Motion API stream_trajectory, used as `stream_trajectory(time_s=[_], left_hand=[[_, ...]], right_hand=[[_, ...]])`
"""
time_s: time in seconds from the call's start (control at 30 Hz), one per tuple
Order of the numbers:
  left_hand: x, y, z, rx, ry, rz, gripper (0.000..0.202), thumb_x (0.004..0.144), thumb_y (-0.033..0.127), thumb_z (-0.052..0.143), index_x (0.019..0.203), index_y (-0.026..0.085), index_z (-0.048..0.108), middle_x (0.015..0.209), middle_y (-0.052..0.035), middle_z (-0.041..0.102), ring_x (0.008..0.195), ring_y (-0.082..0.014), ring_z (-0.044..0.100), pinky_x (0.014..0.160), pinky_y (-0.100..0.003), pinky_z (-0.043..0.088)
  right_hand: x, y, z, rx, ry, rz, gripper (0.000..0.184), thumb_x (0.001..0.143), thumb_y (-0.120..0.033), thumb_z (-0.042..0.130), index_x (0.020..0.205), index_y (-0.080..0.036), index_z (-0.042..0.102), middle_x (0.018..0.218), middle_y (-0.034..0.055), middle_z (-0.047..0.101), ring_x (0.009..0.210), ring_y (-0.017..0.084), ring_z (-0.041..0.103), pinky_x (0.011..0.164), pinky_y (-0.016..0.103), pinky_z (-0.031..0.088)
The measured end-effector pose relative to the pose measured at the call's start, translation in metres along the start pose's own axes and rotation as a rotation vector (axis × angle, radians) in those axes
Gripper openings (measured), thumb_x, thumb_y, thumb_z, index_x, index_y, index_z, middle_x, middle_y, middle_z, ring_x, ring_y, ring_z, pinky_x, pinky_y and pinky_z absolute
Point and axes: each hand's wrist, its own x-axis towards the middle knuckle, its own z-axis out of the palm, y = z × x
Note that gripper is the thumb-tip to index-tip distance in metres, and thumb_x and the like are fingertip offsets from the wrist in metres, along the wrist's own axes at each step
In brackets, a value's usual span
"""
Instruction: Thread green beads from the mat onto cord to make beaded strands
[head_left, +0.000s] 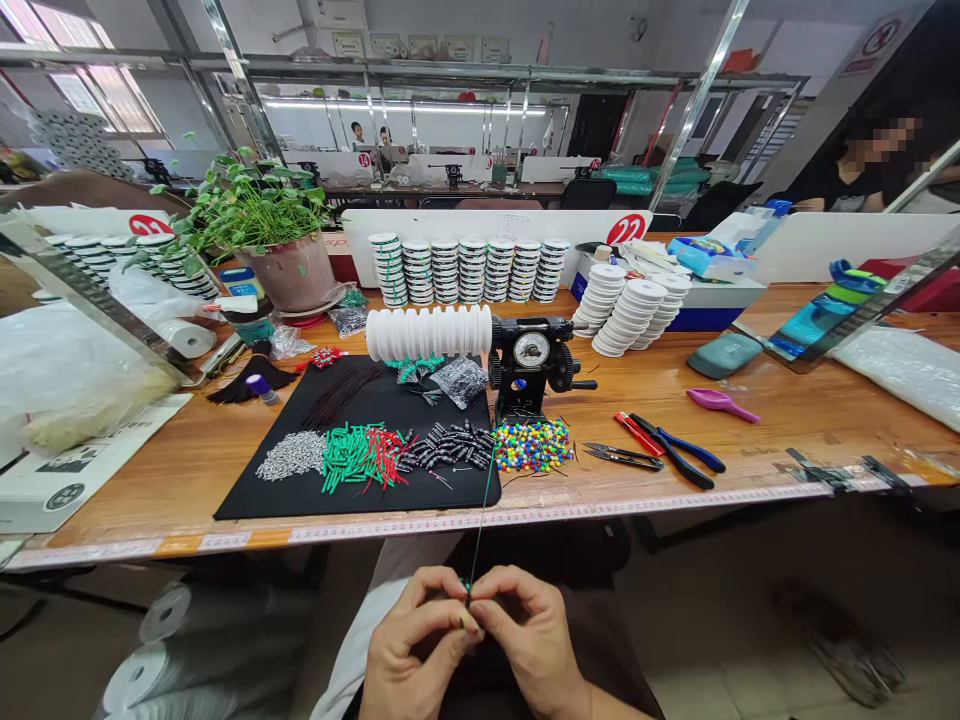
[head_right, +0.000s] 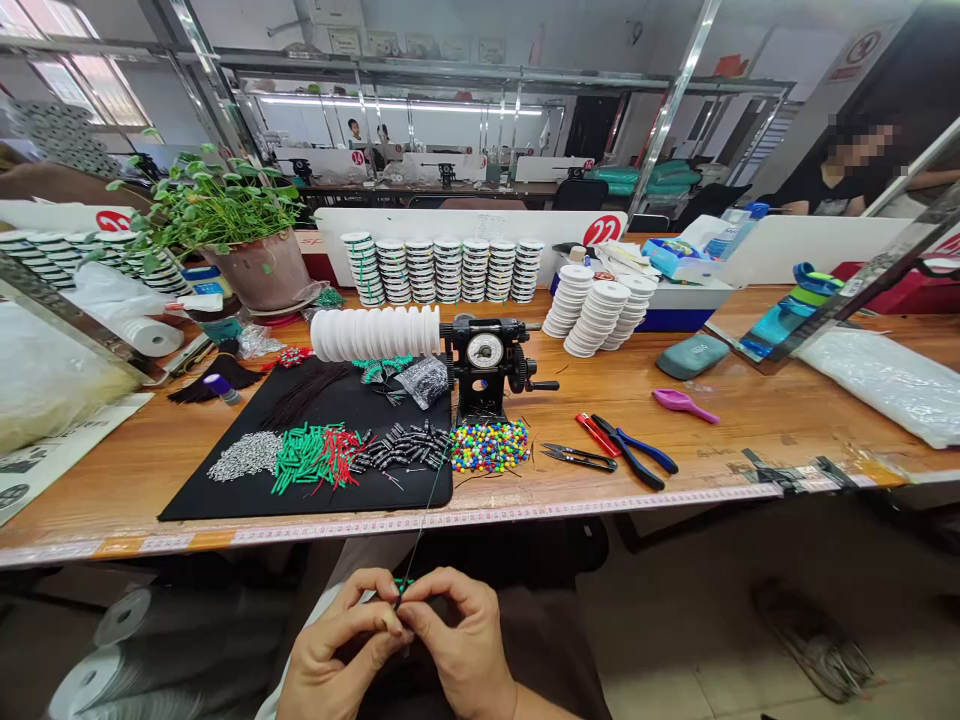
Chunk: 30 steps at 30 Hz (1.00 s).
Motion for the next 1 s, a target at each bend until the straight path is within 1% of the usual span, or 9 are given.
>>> stream_trajectory(time_s=[0.13, 0.27, 0.37, 0.53, 0.63, 0.7, 0.9, 1.0], left_hand=[[0.000, 0.001, -0.001, -0.008, -0.028, 0.010, 0.014, 0.085, 0.029, 0.074, 0.073, 0.023, 0.078, 0.090, -0.0056, 0.063, 0.079, -0.0178, 0.064, 0.070, -0.022, 0.053], [0.000, 0.002, -0.002, -0.020, -0.069, 0.015, 0.016, 0.085, 0.029, 0.074, 0.071, 0.022, 0.078, 0.089, -0.0052, 0.061, 0.078, -0.0171, 0.063, 0.071, -0.023, 0.052], [-0.001, 0.000, -0.002, -0.033, -0.073, 0.017, 0.016, 0.084, 0.028, 0.075, 0.070, 0.022, 0.078, 0.087, -0.0046, 0.060, 0.077, -0.0165, 0.062, 0.070, -0.022, 0.051], [-0.001, 0.000, -0.001, -0.036, -0.045, -0.001, 0.016, 0.086, 0.028, 0.074, 0.072, 0.022, 0.077, 0.086, -0.0043, 0.060, 0.076, -0.0165, 0.061, 0.069, -0.021, 0.050], [-0.001, 0.001, -0.002, -0.029, -0.041, -0.019, 0.014, 0.086, 0.029, 0.074, 0.074, 0.023, 0.078, 0.088, -0.0048, 0.061, 0.079, -0.0175, 0.061, 0.070, -0.022, 0.050], [-0.003, 0.001, -0.004, -0.028, -0.053, -0.021, 0.015, 0.086, 0.029, 0.074, 0.073, 0.023, 0.078, 0.088, -0.0052, 0.061, 0.079, -0.0178, 0.061, 0.071, -0.022, 0.050], [-0.004, -0.001, -0.009, -0.032, -0.097, 0.015, 0.015, 0.083, 0.029, 0.076, 0.069, 0.023, 0.080, 0.085, -0.0065, 0.062, 0.080, -0.0194, 0.062, 0.074, -0.024, 0.051], [-0.003, 0.000, -0.009, -0.029, -0.105, 0.009, 0.017, 0.083, 0.031, 0.076, 0.068, 0.023, 0.080, 0.084, -0.0070, 0.062, 0.078, -0.0194, 0.062, 0.073, -0.024, 0.051]], right_hand=[[0.001, -0.003, -0.002, 0.023, -0.033, -0.025, 0.019, 0.084, -0.039, 0.080, 0.077, -0.022, 0.076, 0.071, 0.0021, 0.072, 0.064, 0.017, 0.062, 0.062, 0.024, 0.048], [0.002, -0.008, -0.003, 0.039, -0.096, -0.057, 0.019, 0.086, -0.038, 0.078, 0.076, -0.022, 0.076, 0.069, 0.0009, 0.070, 0.063, 0.016, 0.060, 0.062, 0.024, 0.046], [0.002, -0.008, -0.003, 0.054, -0.119, -0.065, 0.018, 0.087, -0.035, 0.078, 0.076, -0.021, 0.075, 0.069, 0.0007, 0.069, 0.063, 0.015, 0.059, 0.063, 0.024, 0.046], [0.000, -0.002, -0.002, 0.118, -0.087, -0.009, 0.018, 0.085, -0.036, 0.080, 0.077, -0.021, 0.074, 0.071, 0.0004, 0.069, 0.065, 0.015, 0.059, 0.064, 0.024, 0.046], [0.000, -0.001, -0.001, 0.116, -0.074, 0.002, 0.018, 0.085, -0.037, 0.080, 0.078, -0.022, 0.075, 0.072, 0.0008, 0.070, 0.065, 0.016, 0.060, 0.064, 0.024, 0.046], [0.000, -0.003, -0.001, 0.093, -0.097, -0.030, 0.016, 0.086, -0.036, 0.080, 0.078, -0.022, 0.076, 0.071, 0.0008, 0.070, 0.065, 0.016, 0.060, 0.064, 0.024, 0.046], [0.003, -0.012, -0.004, 0.009, -0.181, -0.204, 0.009, 0.089, -0.026, 0.076, 0.080, -0.022, 0.075, 0.073, 0.0015, 0.071, 0.067, 0.016, 0.063, 0.066, 0.025, 0.047], [0.002, -0.013, -0.005, -0.013, -0.197, -0.228, 0.010, 0.089, -0.025, 0.075, 0.080, -0.022, 0.075, 0.073, 0.0019, 0.071, 0.068, 0.016, 0.063, 0.067, 0.025, 0.048]])
